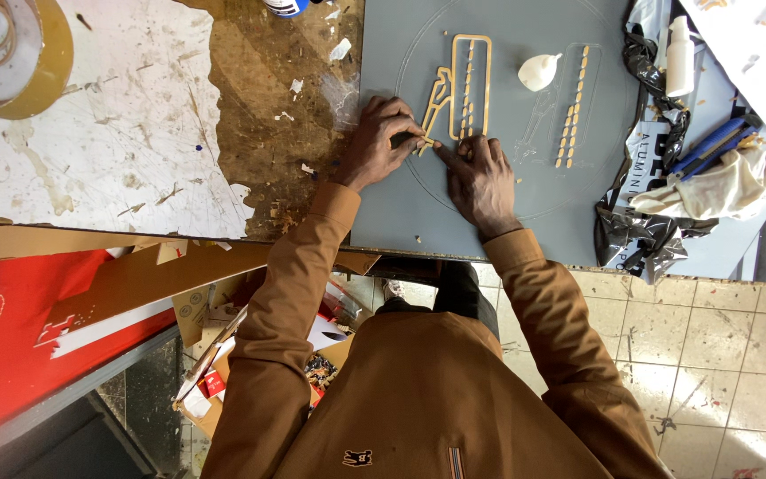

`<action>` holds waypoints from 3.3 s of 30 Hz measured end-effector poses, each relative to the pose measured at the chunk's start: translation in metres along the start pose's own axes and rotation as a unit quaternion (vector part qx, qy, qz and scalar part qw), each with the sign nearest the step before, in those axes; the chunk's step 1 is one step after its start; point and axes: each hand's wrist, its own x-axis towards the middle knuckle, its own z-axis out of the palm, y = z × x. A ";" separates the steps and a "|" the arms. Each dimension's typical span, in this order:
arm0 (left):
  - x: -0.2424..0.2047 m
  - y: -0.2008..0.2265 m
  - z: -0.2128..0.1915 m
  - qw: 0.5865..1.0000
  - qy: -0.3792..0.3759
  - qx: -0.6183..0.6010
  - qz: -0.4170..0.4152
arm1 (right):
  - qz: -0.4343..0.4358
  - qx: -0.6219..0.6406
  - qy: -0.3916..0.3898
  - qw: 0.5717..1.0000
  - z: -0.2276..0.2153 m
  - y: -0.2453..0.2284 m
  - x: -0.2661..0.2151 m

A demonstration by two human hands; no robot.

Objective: The person assembles small wooden craft parts on a gray cutting mat. They apply glue from a white bottle to the pieces and press them together, then use a blue utility knife to trim excess material from the assembly.

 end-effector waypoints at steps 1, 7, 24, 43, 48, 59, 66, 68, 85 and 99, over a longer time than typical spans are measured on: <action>0.000 0.001 -0.001 1.000 0.002 0.000 -0.003 | -0.004 -0.013 0.001 1.000 0.000 0.000 0.001; 0.000 0.001 0.000 1.000 0.008 -0.003 -0.005 | -0.009 -0.008 0.003 1.000 -0.008 -0.005 0.005; -0.001 -0.004 0.003 0.999 -0.018 0.022 -0.021 | -0.017 0.003 0.015 1.000 -0.007 -0.004 0.003; -0.002 -0.015 0.011 0.998 -0.026 0.051 0.021 | 0.206 0.125 0.135 0.961 -0.059 0.106 0.000; 0.000 -0.004 0.008 0.999 -0.025 0.021 0.010 | 0.320 -0.180 0.127 0.921 -0.077 0.210 0.008; 0.002 -0.007 0.009 0.998 -0.046 0.037 -0.028 | 0.411 0.400 0.220 0.789 -0.119 0.230 0.003; 0.001 -0.014 0.012 0.997 -0.054 0.051 -0.027 | 0.353 0.746 0.237 0.513 -0.119 0.152 -0.023; 0.003 -0.020 0.014 0.992 -0.080 0.064 -0.074 | 0.341 0.671 0.154 0.641 -0.110 0.132 -0.015; 0.009 -0.019 0.015 0.988 -0.091 0.069 -0.104 | 0.040 0.149 0.060 0.986 0.002 -0.028 -0.005; 0.008 -0.013 0.012 0.986 -0.092 0.056 -0.129 | 0.030 0.132 0.086 0.987 0.016 -0.028 -0.004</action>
